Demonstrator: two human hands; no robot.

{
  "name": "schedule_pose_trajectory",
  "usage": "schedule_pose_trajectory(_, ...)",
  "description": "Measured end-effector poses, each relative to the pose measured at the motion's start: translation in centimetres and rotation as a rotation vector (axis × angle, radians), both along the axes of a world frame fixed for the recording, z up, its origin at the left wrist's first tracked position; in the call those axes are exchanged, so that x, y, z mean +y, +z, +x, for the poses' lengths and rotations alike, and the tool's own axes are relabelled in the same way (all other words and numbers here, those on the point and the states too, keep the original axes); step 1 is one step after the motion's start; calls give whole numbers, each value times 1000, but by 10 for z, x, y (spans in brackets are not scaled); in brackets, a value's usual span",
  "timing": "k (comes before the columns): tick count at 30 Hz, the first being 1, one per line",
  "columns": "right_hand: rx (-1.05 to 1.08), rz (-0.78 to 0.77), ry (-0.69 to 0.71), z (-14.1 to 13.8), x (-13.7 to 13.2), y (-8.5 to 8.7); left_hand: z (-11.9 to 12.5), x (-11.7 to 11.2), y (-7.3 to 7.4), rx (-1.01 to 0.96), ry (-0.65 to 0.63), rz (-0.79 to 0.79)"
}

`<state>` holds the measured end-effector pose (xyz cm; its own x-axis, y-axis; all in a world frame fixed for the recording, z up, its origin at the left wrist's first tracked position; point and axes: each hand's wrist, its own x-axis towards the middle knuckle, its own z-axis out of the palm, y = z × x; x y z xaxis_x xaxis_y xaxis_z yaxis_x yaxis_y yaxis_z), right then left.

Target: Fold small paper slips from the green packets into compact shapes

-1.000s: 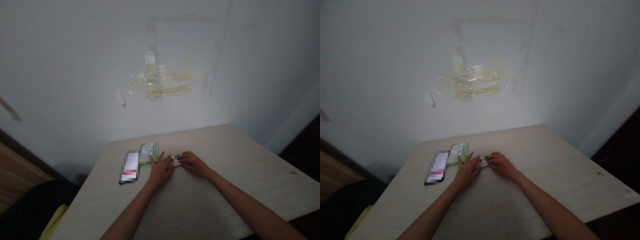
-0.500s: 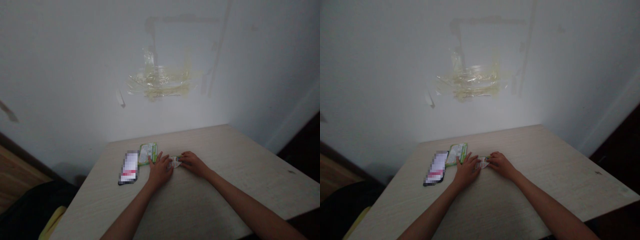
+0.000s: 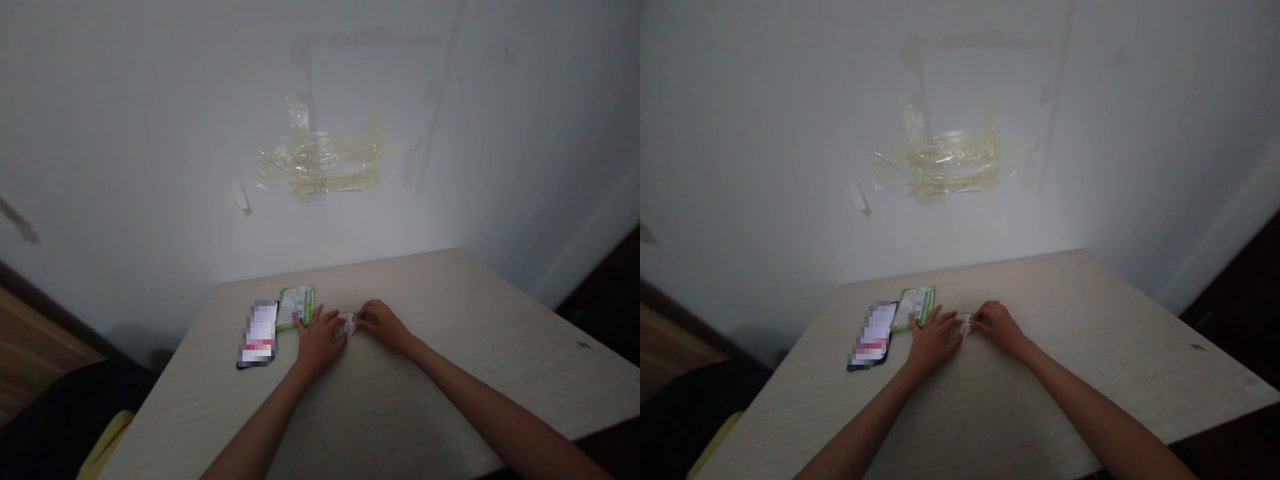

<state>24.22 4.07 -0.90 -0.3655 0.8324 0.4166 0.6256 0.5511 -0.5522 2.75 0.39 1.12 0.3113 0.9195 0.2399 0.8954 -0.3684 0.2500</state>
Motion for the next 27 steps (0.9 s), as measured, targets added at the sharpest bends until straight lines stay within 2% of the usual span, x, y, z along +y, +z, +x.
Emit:
schedule_pose_trajectory(16,-75,-53,-183,-10,13,-8,2,-2,-3,-46,23,35)
schedule_pose_trajectory(27,-156,-41,-248,-18,9,-6,7,0,-4,-50,66,37)
